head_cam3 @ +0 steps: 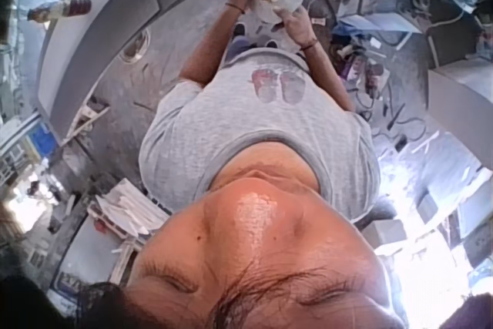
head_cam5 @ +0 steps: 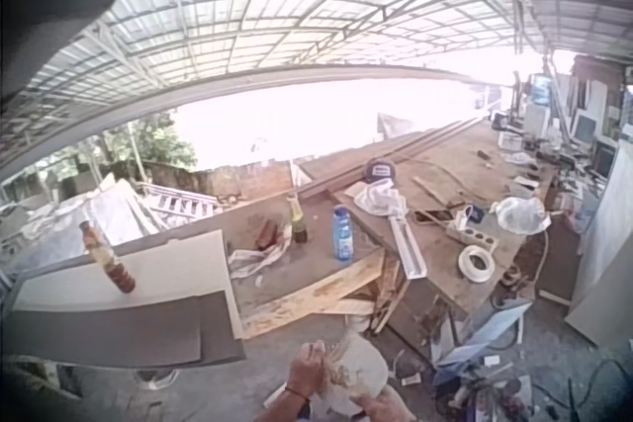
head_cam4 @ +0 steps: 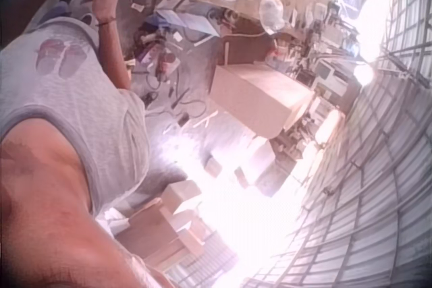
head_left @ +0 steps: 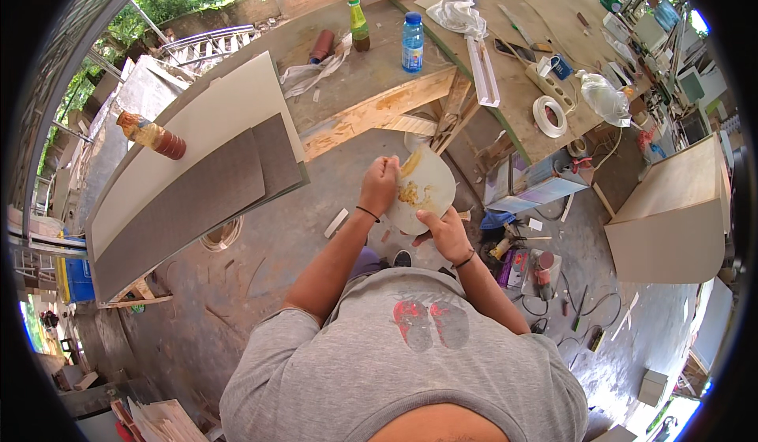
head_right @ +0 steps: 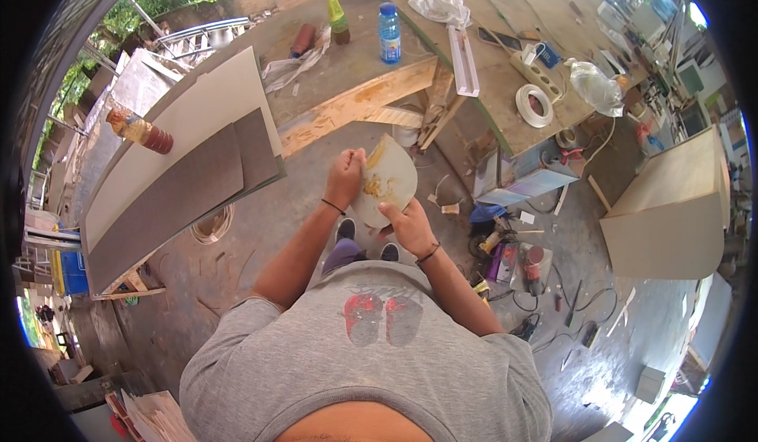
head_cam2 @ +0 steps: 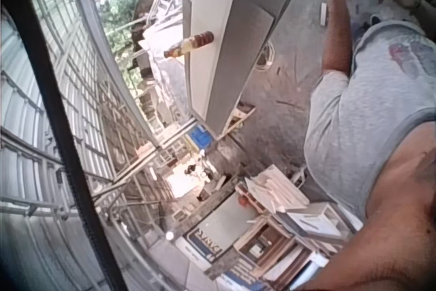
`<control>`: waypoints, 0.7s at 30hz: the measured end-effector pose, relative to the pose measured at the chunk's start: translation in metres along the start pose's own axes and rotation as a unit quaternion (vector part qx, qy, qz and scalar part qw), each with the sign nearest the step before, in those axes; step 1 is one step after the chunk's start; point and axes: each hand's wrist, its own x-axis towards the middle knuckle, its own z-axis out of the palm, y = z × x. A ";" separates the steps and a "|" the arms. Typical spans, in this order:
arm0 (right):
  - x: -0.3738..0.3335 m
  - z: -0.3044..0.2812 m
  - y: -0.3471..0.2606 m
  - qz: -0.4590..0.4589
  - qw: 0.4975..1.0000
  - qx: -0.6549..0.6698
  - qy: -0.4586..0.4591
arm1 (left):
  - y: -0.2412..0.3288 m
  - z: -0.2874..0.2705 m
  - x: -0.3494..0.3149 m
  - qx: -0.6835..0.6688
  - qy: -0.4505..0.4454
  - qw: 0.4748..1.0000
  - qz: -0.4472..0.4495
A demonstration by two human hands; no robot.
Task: The person moves several large white boards and panels across a workshop, picks up a spreading tool, and applies a liquid from a bottle onto the surface of a tool to prepare for gluing.
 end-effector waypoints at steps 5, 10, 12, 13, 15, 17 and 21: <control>-0.001 -0.008 0.005 0.005 0.989 -0.148 0.018 | -0.002 -0.025 0.016 -0.268 -0.026 0.949 -0.165; 0.004 -0.022 0.000 -0.259 0.828 -0.489 0.092 | 0.033 -0.043 0.000 -0.438 -0.138 0.863 -0.209; 0.005 -0.030 -0.008 -0.304 0.743 -0.588 0.099 | 0.041 -0.046 -0.012 -0.448 -0.185 0.846 -0.224; 0.005 -0.032 -0.013 -0.311 0.738 -0.592 0.093 | 0.045 -0.047 -0.019 -0.433 -0.187 0.853 -0.224; 0.005 -0.036 -0.018 -0.323 0.718 -0.609 0.097 | 0.043 -0.048 -0.025 -0.399 -0.200 0.869 -0.215; 0.004 -0.040 -0.025 -0.335 0.687 -0.640 0.080 | 0.040 -0.049 -0.027 -0.362 -0.221 0.885 -0.191; 0.007 -0.030 -0.027 -0.329 0.808 -0.448 0.196 | 0.030 -0.046 -0.023 -0.323 -0.157 0.920 -0.158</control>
